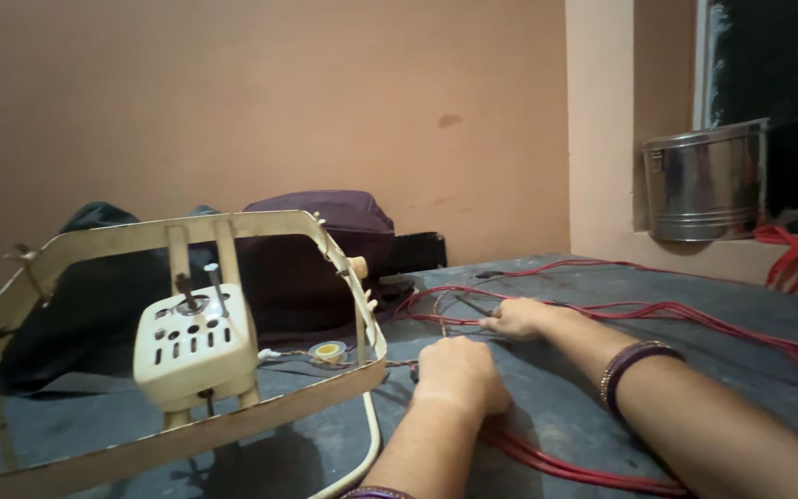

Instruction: The person works on a disassembled electric fan on a table. They handle red wires and a metal fan cage, then use a screwdriver to tighten screws on the fan's motor housing.

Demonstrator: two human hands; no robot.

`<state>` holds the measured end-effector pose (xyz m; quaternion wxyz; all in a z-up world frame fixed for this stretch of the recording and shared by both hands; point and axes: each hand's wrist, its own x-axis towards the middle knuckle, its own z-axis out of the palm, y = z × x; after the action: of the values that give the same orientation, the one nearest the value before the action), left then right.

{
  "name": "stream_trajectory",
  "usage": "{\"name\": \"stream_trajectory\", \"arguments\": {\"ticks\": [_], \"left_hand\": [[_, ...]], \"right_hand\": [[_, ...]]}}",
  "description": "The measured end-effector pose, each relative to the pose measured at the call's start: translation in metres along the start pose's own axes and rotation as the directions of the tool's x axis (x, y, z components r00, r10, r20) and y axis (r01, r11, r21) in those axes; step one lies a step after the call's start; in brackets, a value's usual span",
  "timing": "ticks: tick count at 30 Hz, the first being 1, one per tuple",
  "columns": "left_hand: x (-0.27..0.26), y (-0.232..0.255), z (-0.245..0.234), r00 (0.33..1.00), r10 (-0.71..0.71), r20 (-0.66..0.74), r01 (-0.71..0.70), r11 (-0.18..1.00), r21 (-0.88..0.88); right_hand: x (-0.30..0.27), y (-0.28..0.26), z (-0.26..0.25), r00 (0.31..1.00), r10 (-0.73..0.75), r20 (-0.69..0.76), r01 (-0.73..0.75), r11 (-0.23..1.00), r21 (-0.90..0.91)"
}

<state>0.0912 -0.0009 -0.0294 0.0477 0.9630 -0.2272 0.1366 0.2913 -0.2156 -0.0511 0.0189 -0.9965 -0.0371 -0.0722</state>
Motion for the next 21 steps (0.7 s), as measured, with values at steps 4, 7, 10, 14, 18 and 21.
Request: {"name": "stream_trajectory", "arguments": {"ticks": [4,7,10,14,18,21], "left_hand": [[-0.001,0.001,0.004,1.0,0.019,0.003,-0.019,1.0,0.013],[0.005,0.001,0.014,0.999,0.025,-0.036,-0.024,1.0,0.016],[0.007,0.001,0.027,0.998,0.045,-0.051,-0.044,0.999,0.022],[-0.015,0.003,0.02,0.996,0.063,-0.064,-0.066,0.997,-0.046],[-0.058,-0.007,-0.021,0.966,0.157,-0.203,-0.175,0.982,-0.073],[-0.089,-0.011,-0.068,0.868,0.223,-0.444,-0.281,0.957,-0.067]], "right_hand": [[-0.047,-0.018,-0.02,0.922,-0.051,-0.385,0.066,0.998,0.025],[-0.081,-0.044,-0.052,0.779,-0.018,-0.626,0.177,0.965,0.192],[-0.122,-0.067,-0.079,0.66,-0.023,-0.751,0.319,0.914,0.252],[-0.179,-0.1,-0.118,0.571,0.089,-0.816,0.41,0.831,0.377],[-0.223,-0.138,-0.155,0.511,0.158,-0.845,0.45,0.789,0.419],[-0.252,-0.173,-0.177,0.444,0.127,-0.887,0.509,0.779,0.366]]}}
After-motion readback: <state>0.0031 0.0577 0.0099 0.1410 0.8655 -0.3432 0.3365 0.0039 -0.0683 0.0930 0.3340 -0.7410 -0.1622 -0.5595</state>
